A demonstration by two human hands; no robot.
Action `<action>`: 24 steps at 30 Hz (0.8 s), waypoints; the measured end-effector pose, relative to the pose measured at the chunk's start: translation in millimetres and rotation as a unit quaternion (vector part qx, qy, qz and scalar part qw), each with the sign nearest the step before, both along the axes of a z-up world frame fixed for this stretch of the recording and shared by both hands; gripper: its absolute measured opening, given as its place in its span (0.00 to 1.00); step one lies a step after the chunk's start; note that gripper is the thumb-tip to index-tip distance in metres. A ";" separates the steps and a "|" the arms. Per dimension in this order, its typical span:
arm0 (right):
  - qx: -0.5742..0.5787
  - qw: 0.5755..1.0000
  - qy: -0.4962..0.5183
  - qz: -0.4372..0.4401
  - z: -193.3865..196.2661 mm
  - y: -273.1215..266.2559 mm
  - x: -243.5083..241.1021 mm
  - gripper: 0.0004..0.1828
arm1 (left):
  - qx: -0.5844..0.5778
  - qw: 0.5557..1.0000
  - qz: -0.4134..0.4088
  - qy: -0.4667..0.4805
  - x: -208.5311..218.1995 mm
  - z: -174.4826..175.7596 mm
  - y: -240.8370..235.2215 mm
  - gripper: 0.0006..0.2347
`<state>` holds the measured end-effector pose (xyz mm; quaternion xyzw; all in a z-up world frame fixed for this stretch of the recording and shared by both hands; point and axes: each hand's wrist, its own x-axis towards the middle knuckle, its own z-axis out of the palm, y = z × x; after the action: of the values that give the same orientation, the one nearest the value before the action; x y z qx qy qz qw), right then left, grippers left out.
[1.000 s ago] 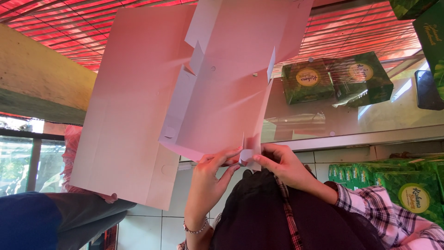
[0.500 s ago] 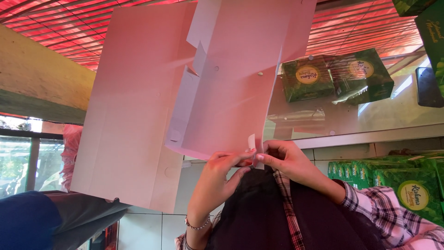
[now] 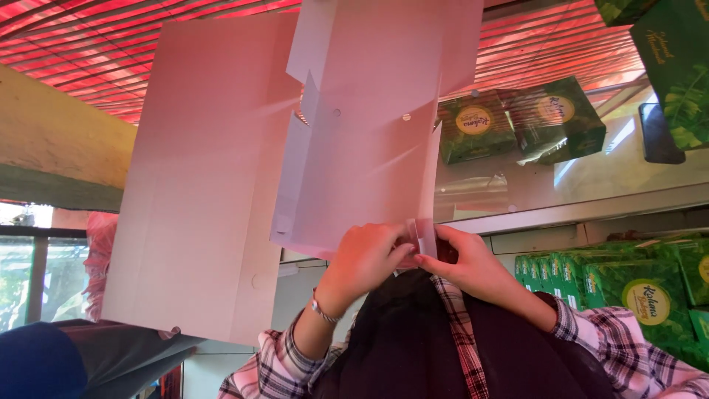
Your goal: The person folds a flat cardboard sheet into a box by creasing along pre-scored lines, tucking flaps, and securing tabs. They then place the finished box on a shelf with other identical boxes.
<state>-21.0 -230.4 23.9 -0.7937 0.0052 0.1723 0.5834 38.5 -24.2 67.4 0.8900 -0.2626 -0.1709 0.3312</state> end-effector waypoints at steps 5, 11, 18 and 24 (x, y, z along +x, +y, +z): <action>-0.018 0.999 -0.030 -0.039 2.1 -19.5 -3.7 0.17 | -0.104 0.988 -0.046 0.100 4.6 -19.4 -14.3 0.08; -0.074 0.995 -0.047 -0.047 31.3 -34.3 1.5 0.11 | -0.143 0.973 -0.052 0.174 3.8 -25.5 -29.3 0.08; -0.211 0.975 -0.049 -0.040 38.1 -29.5 1.2 0.14 | -0.070 0.994 -0.057 0.067 -0.8 -53.0 -48.1 0.08; -0.285 0.957 -0.041 -0.013 38.7 -33.0 4.0 0.19 | -0.047 0.998 0.011 -0.032 -5.7 -28.9 -52.3 0.10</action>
<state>-17.1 -263.4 62.6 -0.9333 0.0405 0.1240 0.3344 32.9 -76.5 38.6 0.8814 -0.2709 -0.1263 0.3657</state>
